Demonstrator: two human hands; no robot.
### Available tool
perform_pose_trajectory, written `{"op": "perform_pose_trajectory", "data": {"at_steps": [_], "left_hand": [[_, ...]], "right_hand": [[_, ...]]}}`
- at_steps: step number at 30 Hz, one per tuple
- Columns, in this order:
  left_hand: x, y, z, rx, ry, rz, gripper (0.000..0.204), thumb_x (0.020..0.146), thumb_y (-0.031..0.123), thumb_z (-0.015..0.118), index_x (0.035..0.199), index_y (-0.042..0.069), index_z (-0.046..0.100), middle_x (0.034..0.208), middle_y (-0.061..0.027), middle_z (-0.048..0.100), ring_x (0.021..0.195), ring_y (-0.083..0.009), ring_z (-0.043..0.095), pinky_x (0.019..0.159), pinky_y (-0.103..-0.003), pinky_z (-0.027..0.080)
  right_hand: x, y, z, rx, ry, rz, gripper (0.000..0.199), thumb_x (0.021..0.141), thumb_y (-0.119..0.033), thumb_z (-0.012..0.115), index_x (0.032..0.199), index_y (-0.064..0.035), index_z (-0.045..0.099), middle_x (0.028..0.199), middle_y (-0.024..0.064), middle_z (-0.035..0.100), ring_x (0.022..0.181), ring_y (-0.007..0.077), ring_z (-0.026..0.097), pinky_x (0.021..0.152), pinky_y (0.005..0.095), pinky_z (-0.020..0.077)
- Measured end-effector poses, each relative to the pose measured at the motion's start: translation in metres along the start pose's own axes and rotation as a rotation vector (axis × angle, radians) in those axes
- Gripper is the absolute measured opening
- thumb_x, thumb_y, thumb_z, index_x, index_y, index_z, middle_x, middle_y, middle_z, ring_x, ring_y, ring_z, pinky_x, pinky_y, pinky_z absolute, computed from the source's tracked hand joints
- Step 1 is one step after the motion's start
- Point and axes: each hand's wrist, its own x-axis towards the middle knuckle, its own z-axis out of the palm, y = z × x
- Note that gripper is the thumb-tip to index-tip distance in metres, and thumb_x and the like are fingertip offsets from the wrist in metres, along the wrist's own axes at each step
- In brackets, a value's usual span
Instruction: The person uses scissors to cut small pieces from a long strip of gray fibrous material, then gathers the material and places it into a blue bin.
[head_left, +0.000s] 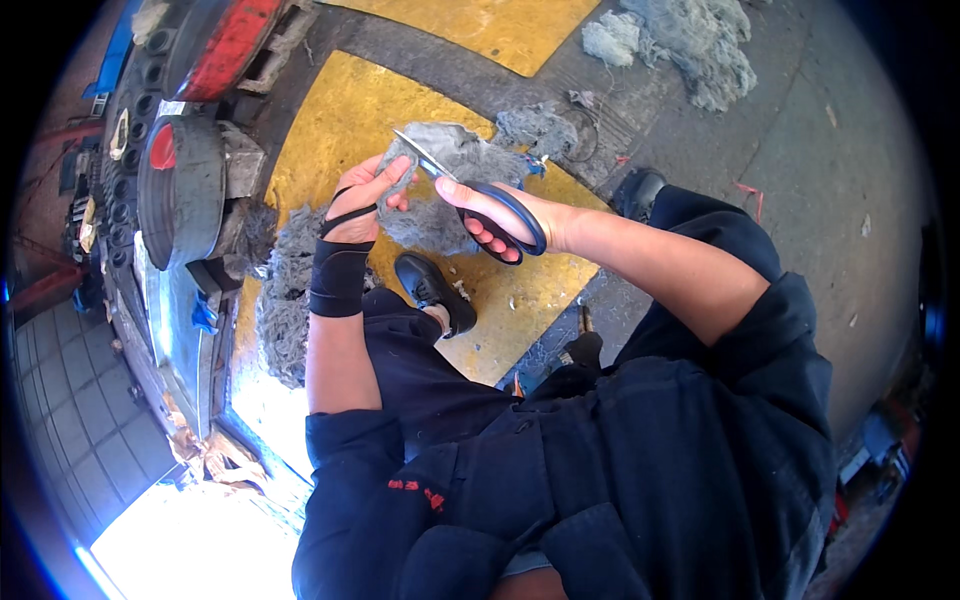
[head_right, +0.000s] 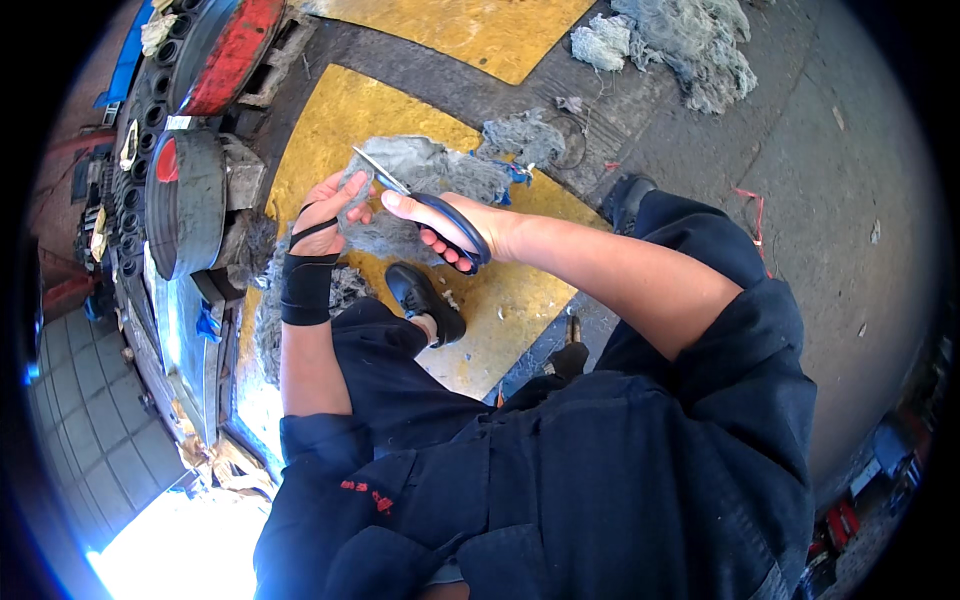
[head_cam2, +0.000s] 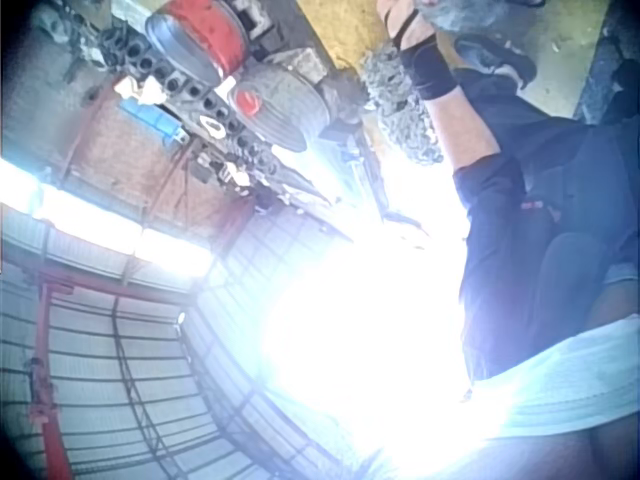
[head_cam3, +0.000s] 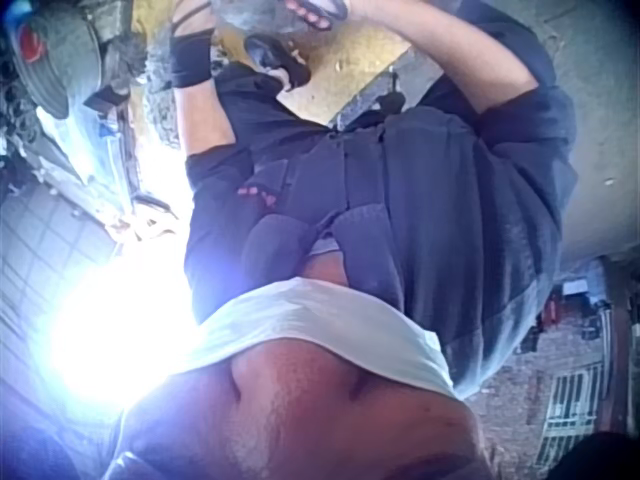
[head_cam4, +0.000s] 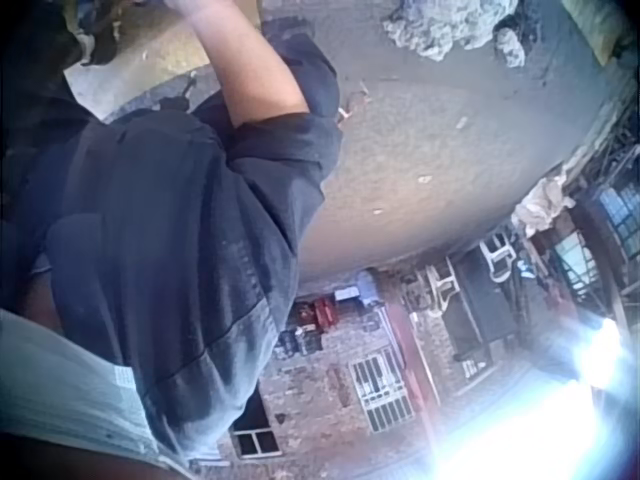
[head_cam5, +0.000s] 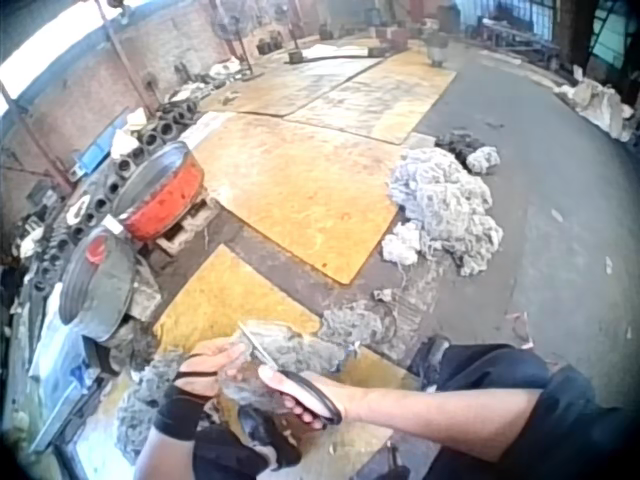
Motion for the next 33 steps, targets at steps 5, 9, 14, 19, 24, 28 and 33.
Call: {"op": "perform_pose_trajectory", "data": {"at_steps": [5, 9, 14, 19, 24, 28, 33], "left_hand": [[0.0, 0.001, -0.006, -0.009, -0.057, 0.004, 0.021, 0.091, 0.023, 0.061, 0.094, 0.002, 0.063, 0.078, -0.0011, 0.059, 0.054, -0.0046, 0.041, 0.056, -0.022, 0.041], [-0.002, 0.001, -0.001, 0.023, -0.087, -0.061, 0.02, 0.092, 0.023, 0.06, 0.087, 0.003, 0.061, 0.076, -0.0002, 0.058, 0.051, -0.0045, 0.04, 0.055, -0.022, 0.04], [-0.002, 0.003, -0.01, 0.015, -0.168, -0.037, 0.02, 0.092, 0.023, 0.06, 0.086, 0.005, 0.06, 0.072, 0.0005, 0.057, 0.05, -0.0051, 0.04, 0.054, -0.022, 0.039], [-0.008, 0.011, -0.003, 0.038, -0.166, -0.042, 0.02, 0.091, 0.024, 0.06, 0.086, 0.004, 0.058, 0.071, 0.0004, 0.054, 0.052, -0.0058, 0.04, 0.055, -0.022, 0.039], [-0.009, 0.012, 0.015, -0.024, 0.006, 0.091, 0.017, 0.091, 0.018, 0.058, 0.099, 0.002, 0.06, 0.082, 0.0001, 0.057, 0.057, -0.0051, 0.042, 0.054, -0.022, 0.039], [-0.01, 0.02, 0.029, 0.024, -0.068, 0.127, 0.029, 0.093, 0.016, 0.054, 0.118, 0.001, 0.054, 0.081, 0.0018, 0.055, 0.056, -0.0046, 0.04, 0.054, -0.022, 0.038], [0.001, 0.0, 0.004, -0.005, -0.166, 0.029, 0.028, 0.093, 0.018, 0.055, 0.117, 0.003, 0.057, 0.079, 0.0032, 0.054, 0.057, -0.004, 0.041, 0.053, -0.02, 0.037]], "right_hand": [[-0.007, -0.003, 0.004, -0.084, 0.04, -0.026, 0.071, 0.077, -0.08, 0.041, 0.06, -0.0117, 0.039, 0.05, -0.0004, 0.037, 0.038, 0.01, 0.04, 0.035, 0.0246, 0.0365], [0.006, 0.002, 0.0, -0.027, 0.003, -0.062, 0.07, 0.078, -0.079, 0.042, 0.057, -0.012, 0.038, 0.049, -0.0002, 0.037, 0.037, 0.0102, 0.042, 0.036, 0.0251, 0.037], [-0.002, -0.005, -0.005, -0.167, 0.027, -0.049, 0.072, 0.078, -0.079, 0.042, 0.056, -0.0108, 0.039, 0.049, -0.0002, 0.039, 0.039, 0.0101, 0.044, 0.037, 0.0251, 0.0374], [-0.001, -0.006, -0.005, -0.228, 0.014, -0.108, 0.073, 0.076, -0.08, 0.043, 0.056, -0.0104, 0.039, 0.05, -0.0002, 0.04, 0.04, 0.0105, 0.044, 0.037, 0.0246, 0.0366], [-0.001, -0.012, -0.008, -0.277, 0.02, -0.128, 0.074, 0.075, -0.082, 0.042, 0.057, -0.01, 0.04, 0.05, -0.0004, 0.039, 0.04, 0.0106, 0.044, 0.038, 0.0239, 0.0371], [-0.003, -0.01, -0.011, -0.268, 0.009, -0.164, 0.073, 0.076, -0.081, 0.041, 0.058, -0.0104, 0.04, 0.051, -0.0009, 0.039, 0.04, 0.0101, 0.044, 0.038, 0.0236, 0.0365], [-0.001, -0.011, -0.005, -0.165, 0.008, -0.142, 0.07, 0.081, -0.077, 0.04, 0.056, -0.0111, 0.038, 0.048, -0.0017, 0.037, 0.037, 0.0089, 0.041, 0.037, 0.0231, 0.0353]]}}
